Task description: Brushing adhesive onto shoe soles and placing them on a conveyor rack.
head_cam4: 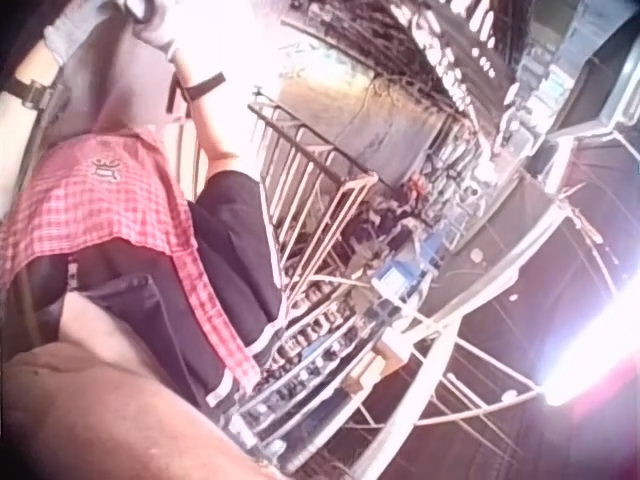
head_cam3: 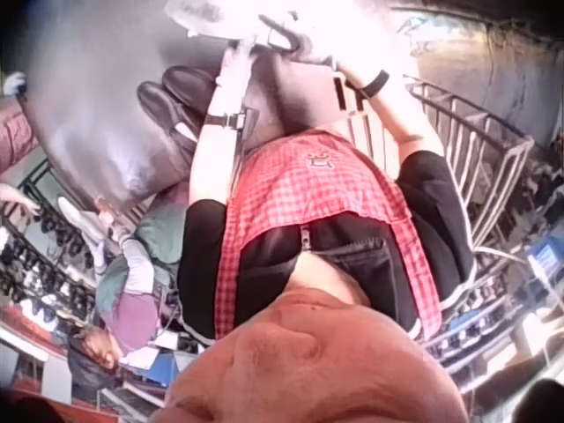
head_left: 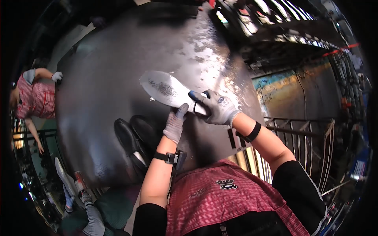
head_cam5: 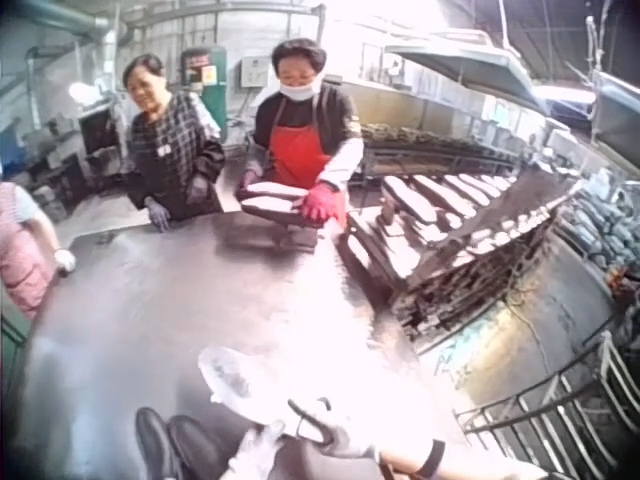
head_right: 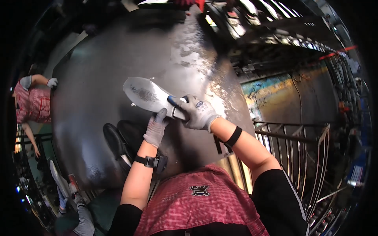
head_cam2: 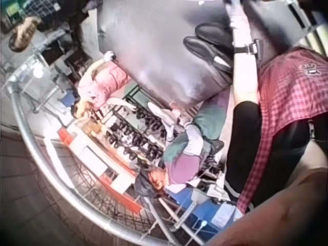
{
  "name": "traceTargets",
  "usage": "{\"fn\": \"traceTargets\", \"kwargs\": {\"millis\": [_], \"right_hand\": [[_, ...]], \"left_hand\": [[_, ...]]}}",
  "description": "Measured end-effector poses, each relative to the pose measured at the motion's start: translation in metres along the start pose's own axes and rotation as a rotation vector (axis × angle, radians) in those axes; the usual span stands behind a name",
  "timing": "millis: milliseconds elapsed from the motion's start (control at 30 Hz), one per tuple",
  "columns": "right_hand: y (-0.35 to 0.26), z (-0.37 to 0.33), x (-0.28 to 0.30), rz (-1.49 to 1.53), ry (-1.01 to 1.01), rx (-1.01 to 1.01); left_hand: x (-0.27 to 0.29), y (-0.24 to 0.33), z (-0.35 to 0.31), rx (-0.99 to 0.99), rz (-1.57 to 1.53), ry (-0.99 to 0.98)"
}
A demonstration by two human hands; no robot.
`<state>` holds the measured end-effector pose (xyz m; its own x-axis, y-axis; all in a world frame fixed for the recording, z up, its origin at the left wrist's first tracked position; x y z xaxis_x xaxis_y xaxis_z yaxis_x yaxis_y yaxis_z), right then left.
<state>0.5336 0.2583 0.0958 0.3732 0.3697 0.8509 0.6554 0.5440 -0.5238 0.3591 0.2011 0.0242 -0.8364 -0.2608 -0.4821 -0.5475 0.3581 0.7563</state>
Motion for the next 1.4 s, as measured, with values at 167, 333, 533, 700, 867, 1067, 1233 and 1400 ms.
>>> {"fn": "traceTargets", "kwargs": {"millis": [167,333,533,700,867,1067,1233,1400], "right_hand": [[0.048,-0.112,0.039,0.075,-0.006,-0.342],[0.039,-0.180,0.048,0.017,-0.077,-0.669],[0.016,-0.264,0.018,0.099,0.118,-0.696],[0.026,-0.321,-0.050,0.548,0.346,-0.840],[0.089,-0.309,-0.151,0.993,-0.124,-0.993],[0.059,-0.313,-0.116,0.501,0.348,-0.863],[0.072,-0.306,-0.106,0.402,0.347,-0.698],[0.001,-0.266,0.024,0.369,-0.050,-0.829]], "left_hand": [[-0.009,-0.052,-0.115,0.166,-0.072,-0.336],[0.082,-0.100,-0.210,0.712,0.030,-0.148],[0.093,-0.120,-0.208,0.647,-0.232,0.482],[0.112,-0.130,-0.169,0.550,-0.413,0.643],[0.093,-0.129,-0.159,0.382,-0.382,0.611],[0.033,-0.068,-0.169,0.174,-0.228,0.495],[-0.027,-0.035,-0.143,0.070,-0.051,0.337],[-0.066,-0.002,-0.122,-0.078,0.166,0.277]]}}
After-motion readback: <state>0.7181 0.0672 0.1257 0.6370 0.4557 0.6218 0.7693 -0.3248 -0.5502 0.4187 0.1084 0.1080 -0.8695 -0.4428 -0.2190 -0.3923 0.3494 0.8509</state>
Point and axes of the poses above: each hand's wrist, its own z-axis towards the middle knuckle, its own x-axis out of the back of the hand, y = z × x, the point moved 3 cm from there along z, towards the middle knuckle, and after that the axes turned 2 degrees about -x, right-handed, at the moved point
